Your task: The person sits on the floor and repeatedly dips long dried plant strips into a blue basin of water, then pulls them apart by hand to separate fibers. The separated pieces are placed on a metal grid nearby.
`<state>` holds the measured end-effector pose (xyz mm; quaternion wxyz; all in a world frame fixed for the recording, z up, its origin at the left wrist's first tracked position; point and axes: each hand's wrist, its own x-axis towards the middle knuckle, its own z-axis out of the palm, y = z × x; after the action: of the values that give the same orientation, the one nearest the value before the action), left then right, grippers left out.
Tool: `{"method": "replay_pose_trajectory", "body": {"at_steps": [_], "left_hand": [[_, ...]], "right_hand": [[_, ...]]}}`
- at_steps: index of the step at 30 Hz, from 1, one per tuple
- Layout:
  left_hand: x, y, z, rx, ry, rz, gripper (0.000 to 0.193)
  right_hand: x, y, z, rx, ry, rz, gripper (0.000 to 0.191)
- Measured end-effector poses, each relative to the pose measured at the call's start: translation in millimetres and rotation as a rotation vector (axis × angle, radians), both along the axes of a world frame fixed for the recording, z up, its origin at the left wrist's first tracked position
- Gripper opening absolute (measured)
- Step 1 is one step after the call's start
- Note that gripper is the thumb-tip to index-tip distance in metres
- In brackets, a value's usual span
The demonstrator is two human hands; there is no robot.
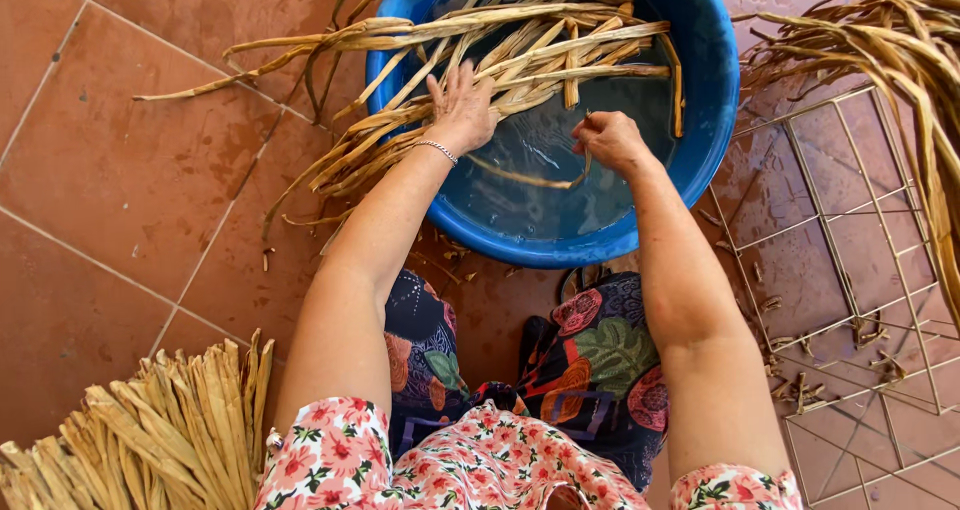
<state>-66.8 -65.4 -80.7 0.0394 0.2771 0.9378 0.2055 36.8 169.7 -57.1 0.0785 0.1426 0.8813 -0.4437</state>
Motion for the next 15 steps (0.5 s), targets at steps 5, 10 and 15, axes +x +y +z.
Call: {"method": "replay_pose_trajectory", "body": {"at_steps": [5,10,15], "left_hand": [[-1.6,7.3,1.5,0.113,-0.122,0.116,0.044],[11.7,3.0,13.9,0.004,0.217,0.037,0.060],[6.8,1.8,24.4,-0.085,0.091,0.071,0.023]], "right_hand": [[-7.9,11.8,12.5,-0.270,-0.102,-0.373,0.015],[-3.4,20.7,20.9,-0.345,-0.040,-0.512,0.023],[4.7,20.2,28.7,-0.477,-0.067,-0.530,0.020]]}}
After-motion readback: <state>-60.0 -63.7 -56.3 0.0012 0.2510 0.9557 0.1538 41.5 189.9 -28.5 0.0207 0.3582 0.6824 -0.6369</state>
